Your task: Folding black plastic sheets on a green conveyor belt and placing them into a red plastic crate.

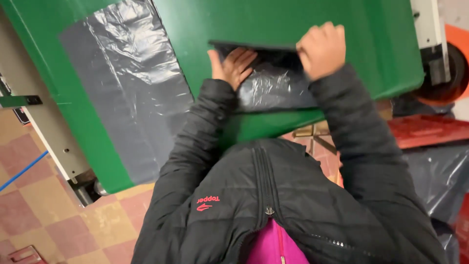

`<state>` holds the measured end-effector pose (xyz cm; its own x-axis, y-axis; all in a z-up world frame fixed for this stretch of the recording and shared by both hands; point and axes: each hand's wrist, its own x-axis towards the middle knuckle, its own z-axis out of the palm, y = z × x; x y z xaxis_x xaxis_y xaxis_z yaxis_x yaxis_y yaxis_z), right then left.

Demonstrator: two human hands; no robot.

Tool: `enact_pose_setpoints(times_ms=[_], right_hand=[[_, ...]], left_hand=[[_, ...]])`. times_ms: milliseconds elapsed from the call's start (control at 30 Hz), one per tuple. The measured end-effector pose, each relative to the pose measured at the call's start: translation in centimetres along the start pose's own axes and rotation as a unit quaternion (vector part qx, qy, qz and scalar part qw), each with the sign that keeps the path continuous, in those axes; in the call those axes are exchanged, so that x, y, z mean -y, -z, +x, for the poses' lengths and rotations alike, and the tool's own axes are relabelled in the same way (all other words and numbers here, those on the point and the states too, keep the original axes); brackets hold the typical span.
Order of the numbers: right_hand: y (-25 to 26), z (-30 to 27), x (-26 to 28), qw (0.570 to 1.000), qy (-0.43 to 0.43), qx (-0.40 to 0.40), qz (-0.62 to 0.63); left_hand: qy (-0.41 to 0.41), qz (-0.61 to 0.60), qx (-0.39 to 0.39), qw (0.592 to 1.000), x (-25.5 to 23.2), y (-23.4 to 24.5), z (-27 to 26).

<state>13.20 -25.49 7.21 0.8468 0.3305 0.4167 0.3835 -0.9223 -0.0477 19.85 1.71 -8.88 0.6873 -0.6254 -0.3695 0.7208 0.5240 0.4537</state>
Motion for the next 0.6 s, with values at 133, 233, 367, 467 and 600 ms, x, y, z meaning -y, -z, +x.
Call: enact_pose_setpoints(times_ms=[133,233,367,467,600], right_hand=[[1.2,-6.8,5.5,0.999,-0.025,-0.019,0.013],[0.5,-10.0,7.2,0.998,-0.049,-0.020,0.022],[-0.2,-11.9,7.9,0.998,-0.058,-0.025,0.016],[-0.2,-12.3,8.2,0.998,-0.057,-0.022,0.018],[-0.4,-12.4,9.1,0.998,-0.056,-0.018,0.022]], left_hand=[[0.022,-0.122,0.036,0.992,0.1,5.1,-3.3],[-0.049,-0.048,0.095,0.993,1.3,7.1,-4.8],[-0.286,0.500,-0.098,0.812,0.9,3.7,-9.9],[-0.355,0.741,-0.084,0.564,-2.6,-5.6,-16.5],[-0.400,0.829,0.028,0.389,-1.1,-4.6,-16.3]])
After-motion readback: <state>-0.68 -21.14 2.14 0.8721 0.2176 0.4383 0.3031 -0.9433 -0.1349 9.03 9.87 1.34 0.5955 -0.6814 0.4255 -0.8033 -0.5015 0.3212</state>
